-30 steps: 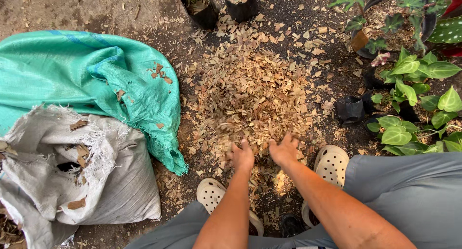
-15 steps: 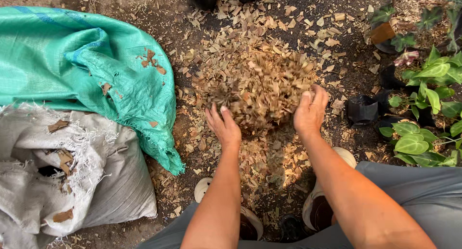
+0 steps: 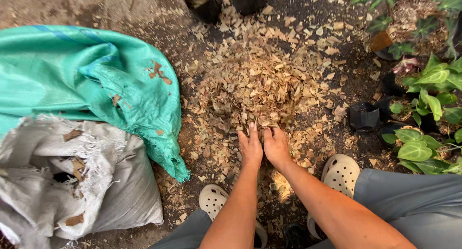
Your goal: The person sits on the ground and breaks dried bark pieces into smaller fragments by hand, gathering the broken pieces into a pile and occasionally tossing handfuls toward a white sack. They repeatedly pick up bark chunks, crush them between both hands, and sweep scattered pieces back together.
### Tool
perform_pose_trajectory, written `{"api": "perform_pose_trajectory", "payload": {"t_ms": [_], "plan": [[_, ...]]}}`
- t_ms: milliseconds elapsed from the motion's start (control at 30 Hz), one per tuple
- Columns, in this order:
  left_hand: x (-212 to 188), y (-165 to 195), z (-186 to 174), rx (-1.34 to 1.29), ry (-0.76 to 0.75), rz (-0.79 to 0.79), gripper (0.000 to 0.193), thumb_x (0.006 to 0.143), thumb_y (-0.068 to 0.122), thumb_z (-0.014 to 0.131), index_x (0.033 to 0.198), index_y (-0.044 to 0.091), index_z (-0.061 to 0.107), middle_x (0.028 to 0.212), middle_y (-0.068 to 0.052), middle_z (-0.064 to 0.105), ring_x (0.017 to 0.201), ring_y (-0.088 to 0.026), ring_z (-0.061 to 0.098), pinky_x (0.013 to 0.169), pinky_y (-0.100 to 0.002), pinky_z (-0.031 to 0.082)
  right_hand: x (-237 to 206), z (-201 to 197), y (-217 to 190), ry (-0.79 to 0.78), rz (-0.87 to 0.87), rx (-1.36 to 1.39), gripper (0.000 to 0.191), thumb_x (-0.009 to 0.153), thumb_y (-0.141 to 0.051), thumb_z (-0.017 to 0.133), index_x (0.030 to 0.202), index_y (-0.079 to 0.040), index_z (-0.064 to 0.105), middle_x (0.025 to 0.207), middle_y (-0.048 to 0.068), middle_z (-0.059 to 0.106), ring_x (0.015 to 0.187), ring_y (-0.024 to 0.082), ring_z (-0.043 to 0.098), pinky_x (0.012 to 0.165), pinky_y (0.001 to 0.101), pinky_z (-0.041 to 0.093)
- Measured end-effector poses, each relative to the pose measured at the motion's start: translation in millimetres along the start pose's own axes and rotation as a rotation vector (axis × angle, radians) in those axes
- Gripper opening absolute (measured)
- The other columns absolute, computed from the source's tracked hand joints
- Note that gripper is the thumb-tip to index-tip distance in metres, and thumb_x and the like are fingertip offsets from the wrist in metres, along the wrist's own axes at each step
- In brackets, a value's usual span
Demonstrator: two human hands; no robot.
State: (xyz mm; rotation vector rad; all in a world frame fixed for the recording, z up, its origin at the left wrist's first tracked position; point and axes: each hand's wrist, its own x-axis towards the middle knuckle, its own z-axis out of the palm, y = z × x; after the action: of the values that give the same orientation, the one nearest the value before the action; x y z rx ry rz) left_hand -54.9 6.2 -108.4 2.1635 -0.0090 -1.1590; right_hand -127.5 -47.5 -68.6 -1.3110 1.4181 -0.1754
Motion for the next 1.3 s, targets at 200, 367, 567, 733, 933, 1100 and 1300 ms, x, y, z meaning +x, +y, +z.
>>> {"api": "perform_pose_trajectory", "payload": {"t_ms": [200,367,567,733,933,1100,1300], "plan": [[-25.2,37.7,-19.0,-0.081,-0.008,0.107,0.104,0.091,0.07,0.051,0.16,0.003,0.012,0.165,-0.023,0.017,0.151,-0.038,0.023,0.121,-0.049,0.025,-29.7,-5.3,-61.4,-0.203,0.122,0.171,0.086,0.097,-0.067,0.011,0.154,-0.008,0.037,0.16,0.017,0.036,0.15,0.032,0.031,0.121,0.0483,0.026],[-44.2,63.8,-46.5,-0.324,-0.119,0.134,0.071,0.089,0.043,0.067,0.141,-0.002,0.048,0.13,-0.022,0.064,0.12,-0.035,0.065,0.106,-0.05,0.049,-57.2,-29.2,-98.3,-0.45,0.172,0.521,0.093,0.093,-0.073,-0.001,0.158,-0.011,0.024,0.165,0.016,0.027,0.155,0.029,0.018,0.124,0.0514,0.015],[-40.2,70.5,-70.6,-0.419,-0.132,0.181,0.059,0.095,0.034,0.059,0.134,-0.009,0.056,0.123,-0.029,0.068,0.115,-0.038,0.064,0.102,-0.054,0.047,-31.9,-57.7,-97.7,-0.302,-0.06,0.389,0.064,0.098,-0.052,0.031,0.145,-0.013,0.05,0.144,0.017,0.059,0.136,0.035,0.048,0.112,0.0564,0.034],[-48.9,82.3,-81.7,-0.395,-0.105,0.01,0.101,0.088,0.041,0.069,0.159,0.001,0.01,0.159,-0.023,0.032,0.145,-0.034,0.035,0.115,-0.061,0.028,-17.4,-73.5,-88.6,0.03,-0.308,0.092,0.048,0.1,-0.04,0.052,0.135,-0.006,0.058,0.124,0.016,0.068,0.111,0.03,0.067,0.095,0.0463,0.055],[-50.6,83.3,-78.8,-0.307,-0.273,0.227,0.081,0.1,0.047,0.071,0.142,-0.013,0.038,0.113,-0.02,0.055,0.1,-0.026,0.051,0.083,-0.042,0.045,-36.7,-74.6,-109.8,-0.055,-0.374,-0.255,0.047,0.1,-0.043,0.055,0.133,-0.01,0.058,0.114,0.017,0.07,0.105,0.031,0.067,0.093,0.0459,0.051],[-50.5,85.8,-70.7,-0.255,-0.281,0.437,0.037,0.103,0.03,0.061,0.109,-0.006,0.061,0.08,-0.007,0.063,0.066,-0.016,0.052,0.053,-0.033,0.043,-58.9,-76.2,-130.5,-0.069,-0.462,-0.318,0.032,0.103,-0.039,0.05,0.109,-0.01,0.059,0.092,0.014,0.067,0.079,0.026,0.063,0.072,0.0467,0.054],[-90.2,97.8,-59.4,-0.218,-0.174,0.652,0.022,0.099,0.019,0.054,0.093,0.004,0.068,0.083,-0.006,0.071,0.071,-0.016,0.065,0.061,-0.034,0.054,-51.6,-56.2,-119.9,-0.061,-0.089,0.05,0.039,0.109,-0.039,0.042,0.093,-0.008,0.058,0.072,0.007,0.054,0.061,0.022,0.043,0.058,0.0458,0.039]]}}
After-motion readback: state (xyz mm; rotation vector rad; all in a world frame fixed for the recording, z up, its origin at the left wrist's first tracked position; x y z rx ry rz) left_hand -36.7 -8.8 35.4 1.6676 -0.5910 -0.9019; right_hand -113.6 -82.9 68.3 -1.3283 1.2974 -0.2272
